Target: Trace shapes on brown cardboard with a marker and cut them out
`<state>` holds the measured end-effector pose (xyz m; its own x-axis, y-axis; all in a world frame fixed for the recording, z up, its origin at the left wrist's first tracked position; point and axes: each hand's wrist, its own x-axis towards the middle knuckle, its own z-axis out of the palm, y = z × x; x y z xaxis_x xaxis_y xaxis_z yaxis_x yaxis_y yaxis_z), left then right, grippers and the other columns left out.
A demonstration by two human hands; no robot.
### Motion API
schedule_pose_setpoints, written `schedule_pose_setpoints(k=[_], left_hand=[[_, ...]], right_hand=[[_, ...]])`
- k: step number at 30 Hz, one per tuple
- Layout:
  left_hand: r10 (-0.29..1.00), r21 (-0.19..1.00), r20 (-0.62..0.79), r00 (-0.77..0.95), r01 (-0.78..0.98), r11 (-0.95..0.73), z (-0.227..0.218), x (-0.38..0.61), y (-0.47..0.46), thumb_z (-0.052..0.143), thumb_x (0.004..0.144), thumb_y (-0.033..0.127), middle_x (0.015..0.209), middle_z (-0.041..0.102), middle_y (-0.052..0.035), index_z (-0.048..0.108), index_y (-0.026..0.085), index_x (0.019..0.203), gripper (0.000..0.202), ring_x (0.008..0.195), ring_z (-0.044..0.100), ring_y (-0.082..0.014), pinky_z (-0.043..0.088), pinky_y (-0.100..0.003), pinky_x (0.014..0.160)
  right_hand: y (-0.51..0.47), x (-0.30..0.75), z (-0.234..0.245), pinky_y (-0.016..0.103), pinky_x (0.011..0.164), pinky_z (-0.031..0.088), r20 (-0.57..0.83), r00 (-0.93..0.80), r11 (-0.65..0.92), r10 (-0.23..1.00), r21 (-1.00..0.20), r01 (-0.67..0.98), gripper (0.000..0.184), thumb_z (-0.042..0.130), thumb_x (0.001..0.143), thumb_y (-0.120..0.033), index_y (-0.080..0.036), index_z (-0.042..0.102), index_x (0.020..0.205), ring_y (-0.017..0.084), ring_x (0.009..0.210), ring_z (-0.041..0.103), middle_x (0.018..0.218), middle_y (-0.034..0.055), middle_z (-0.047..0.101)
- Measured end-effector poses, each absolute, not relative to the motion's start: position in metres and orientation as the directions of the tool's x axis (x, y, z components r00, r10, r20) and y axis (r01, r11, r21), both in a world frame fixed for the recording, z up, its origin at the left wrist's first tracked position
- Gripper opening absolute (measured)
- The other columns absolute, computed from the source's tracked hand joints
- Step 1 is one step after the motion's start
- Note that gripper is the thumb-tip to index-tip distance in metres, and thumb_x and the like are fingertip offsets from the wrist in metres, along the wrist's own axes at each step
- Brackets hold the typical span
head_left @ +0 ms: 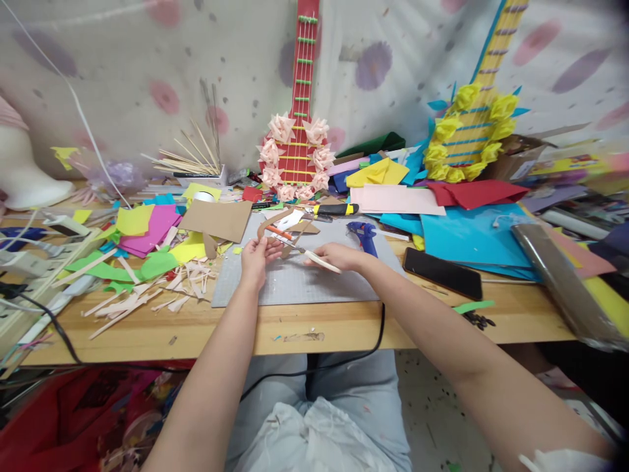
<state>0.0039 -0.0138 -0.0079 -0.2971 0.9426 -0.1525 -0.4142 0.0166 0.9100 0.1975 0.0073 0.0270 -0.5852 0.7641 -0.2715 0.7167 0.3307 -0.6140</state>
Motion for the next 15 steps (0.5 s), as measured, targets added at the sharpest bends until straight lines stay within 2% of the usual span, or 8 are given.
schedule_pose_setpoints(k=[10, 15], left_hand=[[0.954, 0.911, -0.121, -0.273, -0.413, -0.003, -0.007, 0.002, -0.015, 0.056, 0.077, 0.025, 0.068, 0.068, -0.0048, 0.043, 0.017, 0.074, 0.015, 0.067, 0.068, -0.0183, 0.052, -0.025, 0.054], [0.961, 0.890, -0.086, -0.264, -0.453, -0.045, -0.009, 0.000, -0.015, 0.061, 0.071, 0.021, 0.077, 0.068, -0.0043, 0.051, 0.015, 0.076, 0.013, 0.076, 0.067, -0.0173, 0.054, -0.026, 0.058]], right_hand=[[0.007, 0.209, 0.018, 0.023, 0.058, 0.033, -0.214, -0.540, 0.282, 0.814, -0.667, 0.690, 0.050, 0.048, 0.069, -0.064, -0.019, 0.066, 0.083, 0.013, 0.062, 0.048, 0.066, 0.0001, 0.059], [0.008, 0.212, 0.006, 0.023, 0.057, 0.033, -0.116, -0.499, 0.313, 0.859, -0.651, 0.691, 0.047, 0.048, 0.071, -0.062, -0.019, 0.063, 0.082, 0.014, 0.065, 0.050, 0.070, 0.0001, 0.060]])
